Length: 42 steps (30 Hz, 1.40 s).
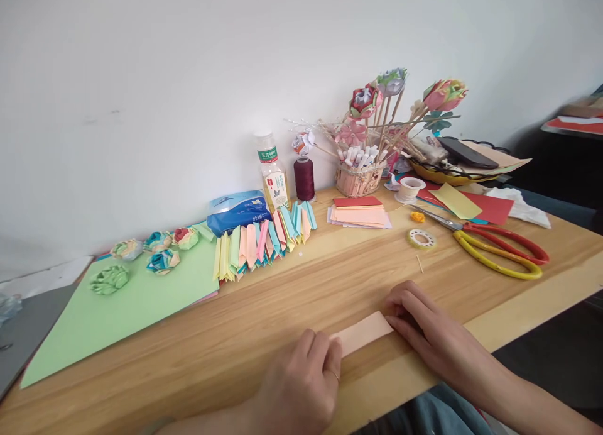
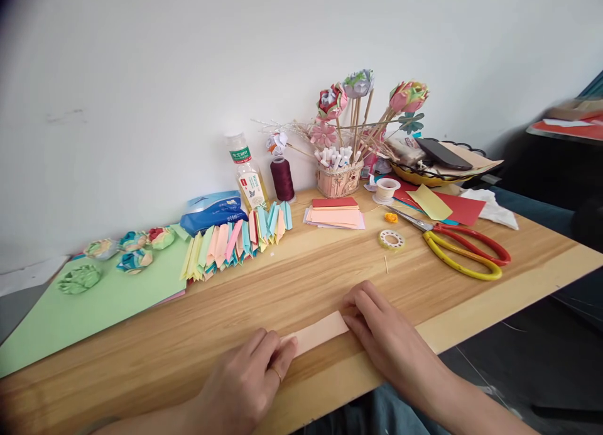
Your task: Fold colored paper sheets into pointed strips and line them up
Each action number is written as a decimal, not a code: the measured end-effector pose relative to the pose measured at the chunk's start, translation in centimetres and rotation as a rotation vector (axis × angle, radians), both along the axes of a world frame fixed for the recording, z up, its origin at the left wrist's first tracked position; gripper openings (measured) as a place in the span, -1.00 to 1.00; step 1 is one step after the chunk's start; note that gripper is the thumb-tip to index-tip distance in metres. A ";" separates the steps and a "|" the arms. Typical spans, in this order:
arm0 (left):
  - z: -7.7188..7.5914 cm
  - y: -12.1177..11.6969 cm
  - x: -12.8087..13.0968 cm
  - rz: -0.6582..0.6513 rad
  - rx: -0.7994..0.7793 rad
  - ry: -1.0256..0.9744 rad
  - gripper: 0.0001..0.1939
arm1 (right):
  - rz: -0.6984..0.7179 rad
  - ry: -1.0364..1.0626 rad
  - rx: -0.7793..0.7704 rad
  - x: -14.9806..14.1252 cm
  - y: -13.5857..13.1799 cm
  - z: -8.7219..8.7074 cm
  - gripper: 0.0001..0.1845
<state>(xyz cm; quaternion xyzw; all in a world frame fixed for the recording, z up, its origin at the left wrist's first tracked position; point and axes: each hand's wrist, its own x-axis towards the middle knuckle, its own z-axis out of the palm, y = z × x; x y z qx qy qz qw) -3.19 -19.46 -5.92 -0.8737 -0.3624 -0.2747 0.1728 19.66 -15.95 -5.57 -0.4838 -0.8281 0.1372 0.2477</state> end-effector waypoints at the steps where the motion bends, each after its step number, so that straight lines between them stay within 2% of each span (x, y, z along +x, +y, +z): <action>1: 0.0 0.0 0.0 -0.003 0.006 -0.005 -0.75 | 0.020 -0.014 0.093 0.0 -0.3 0.1 -0.84; 3: -0.1 -0.1 0.1 0.002 0.024 -0.014 -0.74 | 0.137 -0.092 0.299 -0.4 -1.3 0.3 -0.76; 5: 0.0 -0.1 0.1 0.002 0.034 0.000 -0.74 | 0.315 -0.218 0.416 -1.2 -2.2 0.4 -0.62; 7: 0.1 0.0 0.0 0.009 0.034 0.028 -0.73 | 0.421 -0.321 0.420 -2.1 -2.8 0.3 -0.38; 9: 0.3 0.3 -0.1 0.025 0.010 0.062 -0.71 | 0.443 -0.366 0.381 -2.8 -2.7 -0.1 -0.16; 11: 0.5 0.8 -0.3 0.056 -0.022 0.083 -0.71 | 0.445 -0.381 0.330 -3.2 -2.1 -0.5 -0.07; 15: 0.5 1.9 -0.7 0.070 -0.084 0.100 -0.71 | 0.482 -0.387 0.209 -3.2 -0.6 -0.2 -0.05; 21: 0.2 2.7 -1.1 -0.113 -0.050 0.065 -0.76 | 0.543 -0.351 0.031 -2.6 0.0 0.8 -0.06; 23: 0.1 2.7 -1.3 -0.133 -0.026 0.095 -0.74 | 0.547 -0.327 0.012 -2.6 0.1 0.7 -0.06; 28: 0.2 2.0 -2.2 -0.108 0.071 0.267 -0.66 | 0.565 -0.313 0.046 -2.2 0.2 0.5 -0.06; 34: 1.1 1.1 -3.6 -0.073 0.034 0.497 -0.68 | 0.475 -0.368 0.117 0.5 0.6 0.2 -0.11; 38: 1.4 1.8 -3.5 -0.148 0.032 0.423 -0.73 | 0.436 -0.416 0.155 1.8 0.8 0.2 -0.09; 42: 1.8 3.4 -1.8 -0.221 -0.016 0.309 -0.75 | 0.438 -0.437 0.205 1.6 0.9 0.2 -0.08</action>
